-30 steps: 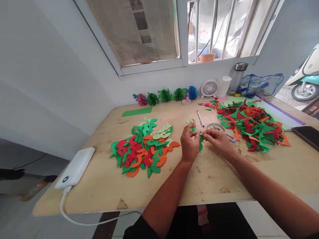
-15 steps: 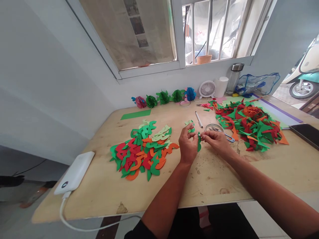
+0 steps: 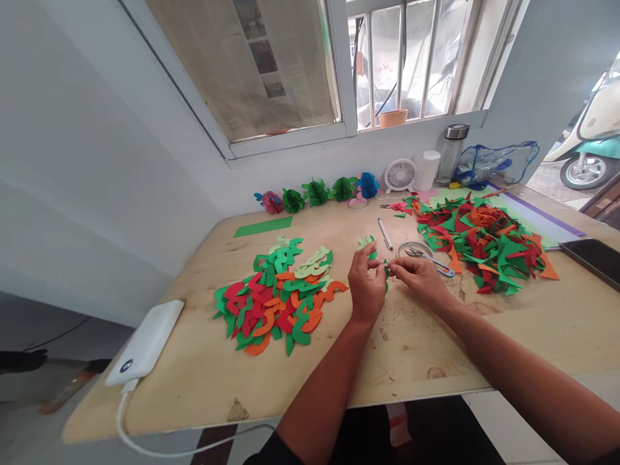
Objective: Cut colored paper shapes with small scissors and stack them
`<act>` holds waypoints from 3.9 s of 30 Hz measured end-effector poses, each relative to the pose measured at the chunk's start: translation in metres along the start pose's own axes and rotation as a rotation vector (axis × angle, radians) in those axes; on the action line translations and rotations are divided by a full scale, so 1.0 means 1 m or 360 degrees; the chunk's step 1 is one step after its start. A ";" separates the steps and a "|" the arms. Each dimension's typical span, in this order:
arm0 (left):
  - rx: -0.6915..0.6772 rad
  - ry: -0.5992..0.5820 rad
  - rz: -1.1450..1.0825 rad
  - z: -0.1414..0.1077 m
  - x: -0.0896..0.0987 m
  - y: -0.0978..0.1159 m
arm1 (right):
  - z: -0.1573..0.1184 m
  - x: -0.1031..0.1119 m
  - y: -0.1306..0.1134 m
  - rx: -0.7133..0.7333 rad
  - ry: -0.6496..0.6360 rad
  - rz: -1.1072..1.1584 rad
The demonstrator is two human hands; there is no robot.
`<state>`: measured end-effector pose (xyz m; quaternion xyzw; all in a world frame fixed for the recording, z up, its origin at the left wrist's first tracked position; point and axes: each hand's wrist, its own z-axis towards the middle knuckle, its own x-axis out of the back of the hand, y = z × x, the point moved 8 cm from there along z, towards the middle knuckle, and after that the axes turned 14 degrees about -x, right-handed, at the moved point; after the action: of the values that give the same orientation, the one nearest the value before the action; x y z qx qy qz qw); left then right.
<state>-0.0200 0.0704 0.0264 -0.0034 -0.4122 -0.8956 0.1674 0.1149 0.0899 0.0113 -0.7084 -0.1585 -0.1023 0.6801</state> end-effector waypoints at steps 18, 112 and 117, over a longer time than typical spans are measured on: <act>-0.0202 -0.0037 0.0170 0.002 0.001 0.015 | 0.005 -0.006 0.014 -0.0220 -0.0204 0.0444; 0.0675 -0.0184 -0.1138 -0.014 -0.033 -0.017 | 0.006 0.023 0.002 -0.0160 0.0123 0.0654; 0.0705 -0.0181 -0.1172 -0.013 -0.033 -0.014 | 0.005 0.022 0.001 -0.0131 0.0066 0.0662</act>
<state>0.0084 0.0792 0.0026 0.1305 -0.5766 -0.7839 -0.1897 0.1353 0.0970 0.0178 -0.7509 0.0094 0.0194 0.6601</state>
